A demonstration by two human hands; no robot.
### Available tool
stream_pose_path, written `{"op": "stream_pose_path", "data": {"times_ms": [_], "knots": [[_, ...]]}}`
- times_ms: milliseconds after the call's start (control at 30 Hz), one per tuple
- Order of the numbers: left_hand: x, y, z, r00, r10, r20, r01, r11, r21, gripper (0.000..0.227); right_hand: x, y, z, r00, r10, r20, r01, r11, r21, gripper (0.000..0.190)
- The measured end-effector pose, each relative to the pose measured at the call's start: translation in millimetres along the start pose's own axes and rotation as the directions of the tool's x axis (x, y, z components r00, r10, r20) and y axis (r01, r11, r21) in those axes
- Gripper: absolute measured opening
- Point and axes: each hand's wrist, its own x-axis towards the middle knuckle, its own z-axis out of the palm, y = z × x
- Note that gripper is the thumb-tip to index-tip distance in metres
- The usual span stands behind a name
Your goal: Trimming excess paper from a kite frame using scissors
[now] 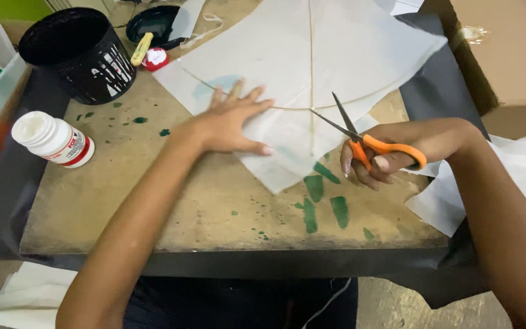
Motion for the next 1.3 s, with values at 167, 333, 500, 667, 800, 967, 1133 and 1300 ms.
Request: {"op": "stream_pose_path", "data": {"times_ms": [167,333,500,667,800,967,1133,1300], "knots": [[-5,7,10,0.985,0.065,-0.162,-0.069,0.997,-0.021,0.106,7,0,2,0.995,0.074,0.060,-0.074,0.997,-0.008,0.059],[-3,36,35,0.972,0.163,-0.167,-0.160,0.987,0.031,0.113,22,10,10,0.984,0.120,0.132,-0.117,0.993,-0.029,0.088],[-7,22,37,0.973,0.183,-0.144,-0.171,0.981,0.091,0.100,19,10,13,0.953,0.217,0.213,-0.248,0.959,0.135,0.098],[-18,15,34,0.942,0.226,-0.248,-0.202,0.972,0.118,0.092,20,23,19,0.901,0.352,0.253,-0.411,0.879,0.241,0.097],[-16,18,50,0.892,0.325,-0.316,-0.276,0.942,0.189,0.107,25,2,18,0.894,0.264,0.362,-0.315,0.945,0.088,0.103],[-27,28,50,0.810,0.420,-0.409,-0.397,0.906,0.146,0.052,17,22,18,0.825,0.477,0.303,-0.543,0.818,0.191,0.089],[-27,24,49,0.724,0.512,-0.462,-0.489,0.853,0.181,0.029,21,27,16,0.811,0.522,0.265,-0.582,0.766,0.272,0.085],[-34,26,48,0.568,0.536,-0.625,-0.538,0.816,0.210,0.018,23,30,18,0.836,0.536,0.116,-0.532,0.744,0.404,0.079]]}}
